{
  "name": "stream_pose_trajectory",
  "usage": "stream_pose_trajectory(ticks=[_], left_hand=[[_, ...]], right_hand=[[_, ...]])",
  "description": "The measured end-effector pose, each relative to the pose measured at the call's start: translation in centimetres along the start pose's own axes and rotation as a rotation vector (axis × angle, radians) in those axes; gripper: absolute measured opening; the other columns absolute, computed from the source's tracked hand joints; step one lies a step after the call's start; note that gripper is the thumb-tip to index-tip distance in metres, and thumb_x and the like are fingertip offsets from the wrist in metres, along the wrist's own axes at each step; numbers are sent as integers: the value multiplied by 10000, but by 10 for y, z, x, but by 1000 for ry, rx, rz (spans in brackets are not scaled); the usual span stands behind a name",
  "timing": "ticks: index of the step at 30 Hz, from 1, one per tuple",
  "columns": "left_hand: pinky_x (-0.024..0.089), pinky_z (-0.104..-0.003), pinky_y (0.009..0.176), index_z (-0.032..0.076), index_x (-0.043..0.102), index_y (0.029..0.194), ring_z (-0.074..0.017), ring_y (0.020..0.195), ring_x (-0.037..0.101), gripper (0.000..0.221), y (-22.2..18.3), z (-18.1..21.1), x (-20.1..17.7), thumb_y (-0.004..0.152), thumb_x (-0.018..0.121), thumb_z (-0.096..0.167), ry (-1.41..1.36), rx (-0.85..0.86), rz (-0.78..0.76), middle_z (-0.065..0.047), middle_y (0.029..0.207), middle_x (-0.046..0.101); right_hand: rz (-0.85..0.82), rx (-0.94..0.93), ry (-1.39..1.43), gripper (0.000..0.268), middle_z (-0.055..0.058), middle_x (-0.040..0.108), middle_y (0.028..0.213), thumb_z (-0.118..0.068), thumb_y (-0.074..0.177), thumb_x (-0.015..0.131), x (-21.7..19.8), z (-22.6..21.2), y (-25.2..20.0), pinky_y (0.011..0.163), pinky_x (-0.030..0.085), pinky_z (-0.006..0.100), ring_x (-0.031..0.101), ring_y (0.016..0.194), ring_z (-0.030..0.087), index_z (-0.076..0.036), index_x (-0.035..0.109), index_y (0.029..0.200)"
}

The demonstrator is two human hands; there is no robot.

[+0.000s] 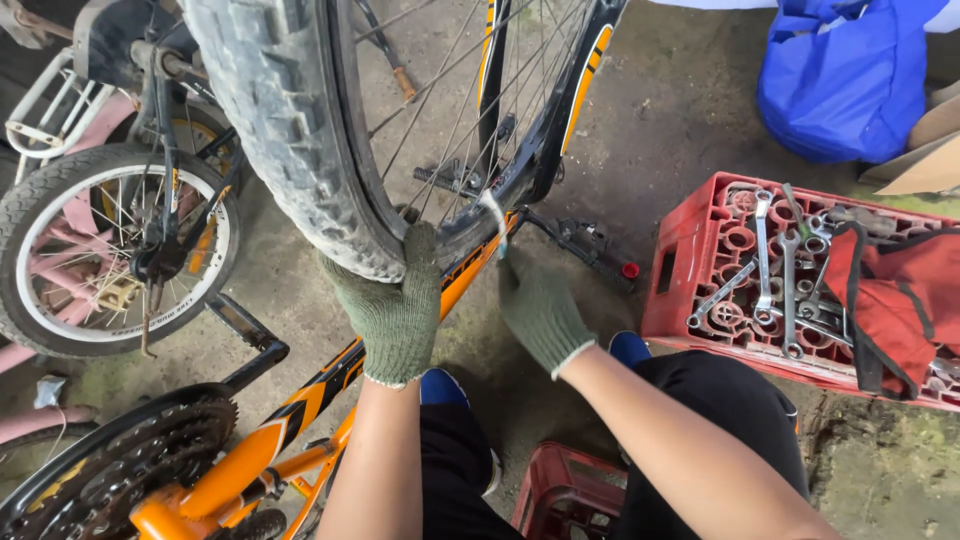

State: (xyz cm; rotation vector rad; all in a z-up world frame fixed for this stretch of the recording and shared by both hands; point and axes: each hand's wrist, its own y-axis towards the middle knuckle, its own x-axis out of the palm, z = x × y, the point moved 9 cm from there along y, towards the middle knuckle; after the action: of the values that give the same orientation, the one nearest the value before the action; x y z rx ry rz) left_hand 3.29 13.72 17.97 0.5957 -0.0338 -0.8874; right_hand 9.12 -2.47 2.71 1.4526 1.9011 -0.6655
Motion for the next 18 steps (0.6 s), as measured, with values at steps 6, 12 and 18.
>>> stream_pose_trajectory(ticks=[6,12,18], left_hand=[[562,-339,928,10,361,1379,-236,1038,690,557,1,5,2,959,723,67,-53,77,-2,-152,1181,641],[561,-333,933,5,324,1427,-236,1044,713,628,-3,0,1,954,732,68,-29,55,10,-161,1183,668],[563,-342,941,7,351,1406,-244,1051,707,560,1,10,2,961,691,25,-65,86,-22,-165,1188,659]], right_hand=[[177,-25,125,343,351,695,888,-188,1070,489,-41,-16,-6,701,602,450,705,895,463,92,687,1083],[212,-9,193,251,268,731,861,-187,1051,536,-22,-14,-10,759,594,417,736,956,376,15,684,1058],[133,19,167,185,88,639,599,-77,953,551,-4,9,0,382,379,308,496,419,160,-2,690,1049]])
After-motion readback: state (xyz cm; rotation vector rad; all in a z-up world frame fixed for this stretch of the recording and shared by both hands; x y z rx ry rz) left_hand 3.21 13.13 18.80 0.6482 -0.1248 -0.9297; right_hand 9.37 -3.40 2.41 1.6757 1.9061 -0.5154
